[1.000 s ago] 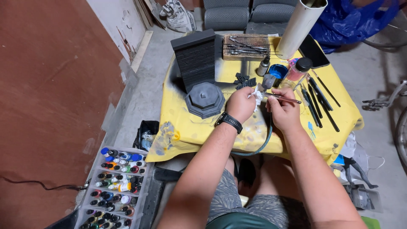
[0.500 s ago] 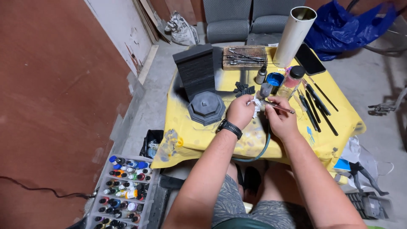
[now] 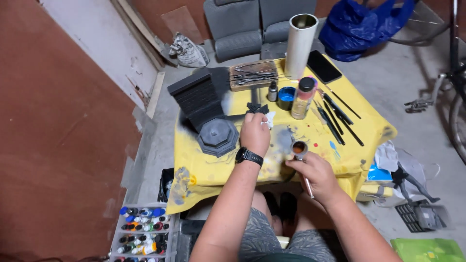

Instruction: A person prepares an airbrush by selecting and loading paint, then applies highlights to a 3D printed terrain model.

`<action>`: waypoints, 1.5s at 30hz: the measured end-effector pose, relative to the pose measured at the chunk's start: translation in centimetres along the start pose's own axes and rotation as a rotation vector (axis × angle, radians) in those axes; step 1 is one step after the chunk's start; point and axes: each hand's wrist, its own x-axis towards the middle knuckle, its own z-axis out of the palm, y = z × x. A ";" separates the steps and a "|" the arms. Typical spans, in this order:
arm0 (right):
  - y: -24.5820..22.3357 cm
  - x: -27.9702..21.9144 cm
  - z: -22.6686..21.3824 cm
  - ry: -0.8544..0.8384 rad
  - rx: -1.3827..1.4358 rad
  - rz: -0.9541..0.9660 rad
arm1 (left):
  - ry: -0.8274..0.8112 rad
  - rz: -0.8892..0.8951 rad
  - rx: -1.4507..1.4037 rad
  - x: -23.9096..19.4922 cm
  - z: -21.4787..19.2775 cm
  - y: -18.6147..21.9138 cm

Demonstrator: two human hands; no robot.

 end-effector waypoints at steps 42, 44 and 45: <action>-7.4 0.4 -3.9 -0.198 -0.024 0.359 | 0.143 0.438 0.150 -16.3 -12.9 8.0; -8.1 0.8 -3.6 -0.185 0.016 0.354 | 0.099 0.419 0.109 -16.3 -12.7 7.3; -8.3 1.0 -3.5 -0.167 0.059 0.353 | 0.051 0.405 0.072 -16.3 -12.4 7.1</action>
